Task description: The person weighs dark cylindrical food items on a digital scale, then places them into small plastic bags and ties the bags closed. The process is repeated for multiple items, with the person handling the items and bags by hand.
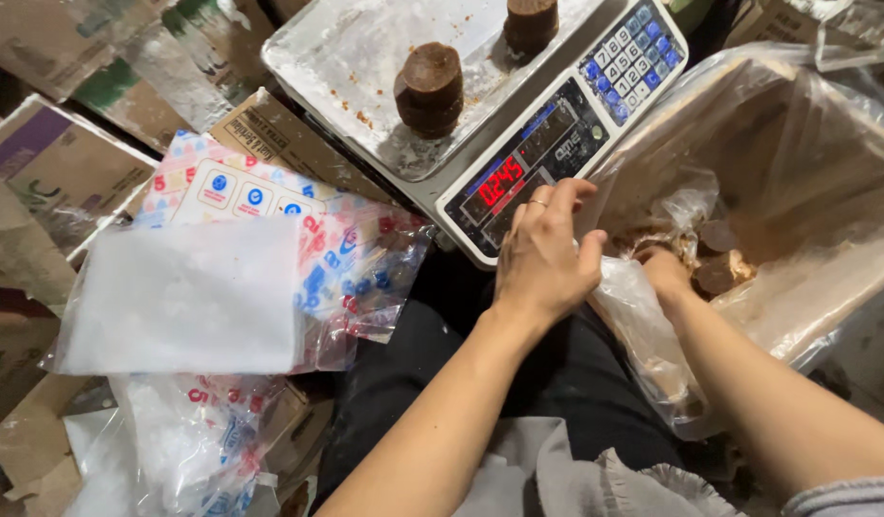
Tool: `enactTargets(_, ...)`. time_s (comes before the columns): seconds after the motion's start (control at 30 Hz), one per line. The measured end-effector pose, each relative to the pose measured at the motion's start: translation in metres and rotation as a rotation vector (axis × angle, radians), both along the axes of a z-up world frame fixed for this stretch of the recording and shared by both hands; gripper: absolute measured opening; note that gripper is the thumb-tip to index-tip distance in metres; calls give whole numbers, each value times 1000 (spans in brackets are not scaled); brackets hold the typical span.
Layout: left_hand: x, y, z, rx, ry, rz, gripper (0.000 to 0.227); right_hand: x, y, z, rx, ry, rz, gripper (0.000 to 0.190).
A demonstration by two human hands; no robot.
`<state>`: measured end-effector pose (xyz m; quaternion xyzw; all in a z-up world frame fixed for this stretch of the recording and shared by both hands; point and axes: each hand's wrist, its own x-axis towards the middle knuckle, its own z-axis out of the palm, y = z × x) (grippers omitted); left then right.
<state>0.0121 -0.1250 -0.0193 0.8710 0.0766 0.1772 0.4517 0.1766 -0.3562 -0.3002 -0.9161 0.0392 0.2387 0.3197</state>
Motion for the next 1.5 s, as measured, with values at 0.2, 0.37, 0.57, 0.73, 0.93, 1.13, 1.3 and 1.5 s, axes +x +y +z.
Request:
enactTargets(0.2,7,-12,-1,10,-11,-81,44,24,-28,2,-513,-67,-349,95)
enactTargets(0.37,11,-14,-3,18,-10,-114,44,33,-56,-9,-548,-46,-355,97)
enactTargets(0.57,11,-9,-2,36,1,-114,43,27,-54,-14,-568,-43,-317,100)
enactTargets(0.73,10,-7,0,27,11,-121,41,17,-51,3,-560,-67,-295,103)
enactTargets(0.93,7,-11,7,31,-10,-124,40,6,-14,62,-449,-100,-254,100)
enactTargets(1.13,3,-9,19,29,0,-128,40,-15,24,129,-102,-53,-299,81)
enactTargets(1.3,-1,-1,27,13,-23,-76,52,-17,39,150,-23,-222,-227,68)
enactTargets(1.5,23,41,34,261,-296,332,60,-14,76,192,292,-641,-104,54)
